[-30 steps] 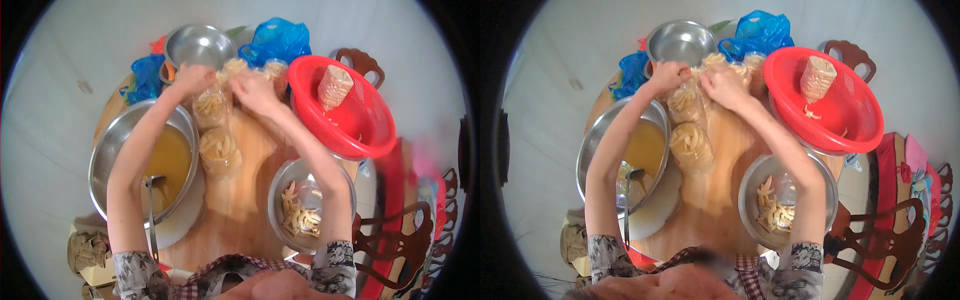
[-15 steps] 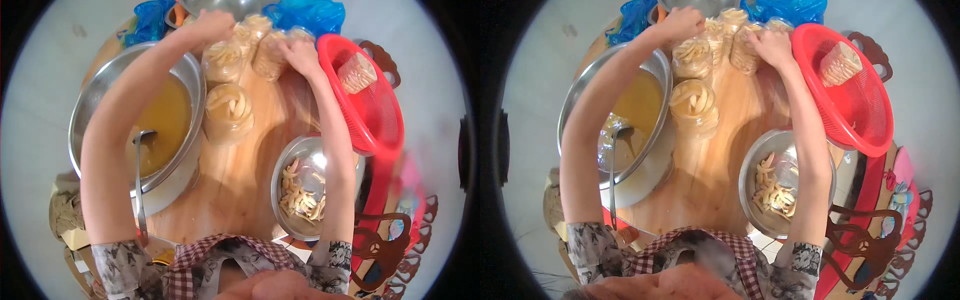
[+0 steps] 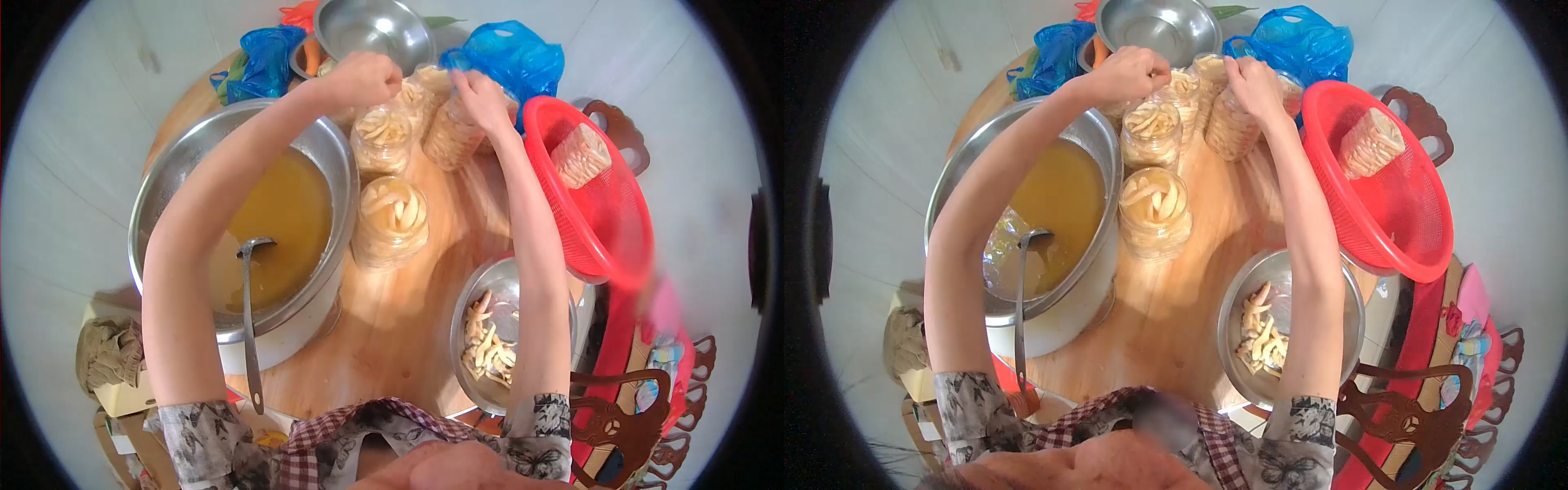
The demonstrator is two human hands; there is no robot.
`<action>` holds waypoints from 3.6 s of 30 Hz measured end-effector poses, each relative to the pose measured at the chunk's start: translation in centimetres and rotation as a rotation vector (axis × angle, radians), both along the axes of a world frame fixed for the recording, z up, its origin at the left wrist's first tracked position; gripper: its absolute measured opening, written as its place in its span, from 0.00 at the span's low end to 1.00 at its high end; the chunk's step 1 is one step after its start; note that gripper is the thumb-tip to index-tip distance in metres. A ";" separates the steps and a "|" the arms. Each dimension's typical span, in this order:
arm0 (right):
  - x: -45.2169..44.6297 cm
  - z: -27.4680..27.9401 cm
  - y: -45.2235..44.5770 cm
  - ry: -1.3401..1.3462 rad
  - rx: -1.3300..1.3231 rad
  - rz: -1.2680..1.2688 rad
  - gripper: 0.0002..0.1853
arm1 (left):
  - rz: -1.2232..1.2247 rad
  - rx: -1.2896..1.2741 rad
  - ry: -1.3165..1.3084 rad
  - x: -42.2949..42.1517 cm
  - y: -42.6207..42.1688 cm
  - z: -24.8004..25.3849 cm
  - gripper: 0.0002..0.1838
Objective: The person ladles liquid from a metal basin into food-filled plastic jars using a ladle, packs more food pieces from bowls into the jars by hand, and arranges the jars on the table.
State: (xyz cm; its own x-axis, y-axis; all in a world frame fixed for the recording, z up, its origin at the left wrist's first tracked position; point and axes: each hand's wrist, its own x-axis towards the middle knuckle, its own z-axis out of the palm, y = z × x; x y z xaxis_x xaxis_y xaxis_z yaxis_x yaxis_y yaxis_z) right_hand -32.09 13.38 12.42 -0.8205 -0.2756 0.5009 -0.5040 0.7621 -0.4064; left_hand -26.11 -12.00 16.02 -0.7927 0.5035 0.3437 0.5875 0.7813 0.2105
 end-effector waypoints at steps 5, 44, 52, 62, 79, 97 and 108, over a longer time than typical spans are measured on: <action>-3.9 0.2 -2.1 -0.034 0.020 0.108 0.35 | 0.028 0.067 0.045 -0.9 -1.4 -0.5 0.14; -10.4 3.2 7.1 -0.672 0.352 0.011 0.50 | 0.047 0.026 -0.021 0.2 -0.9 0.4 0.14; -9.5 2.6 7.7 -0.313 0.307 0.002 0.48 | 0.028 -0.025 0.083 2.8 -0.9 3.3 0.15; 30.2 8.1 12.8 -0.464 0.591 0.394 0.12 | -0.087 0.030 -0.042 11.0 4.5 7.8 0.16; 38.7 -10.5 16.6 -0.591 0.491 0.073 0.18 | -0.347 -0.325 0.227 11.4 9.3 7.1 0.09; 36.4 0.9 18.2 -1.038 -0.083 0.132 0.14 | -0.176 -0.250 -0.004 5.1 6.3 5.4 0.13; 9.5 11.3 7.5 -0.560 -0.177 0.239 0.08 | -0.036 0.253 -0.289 -3.6 10.3 3.1 0.19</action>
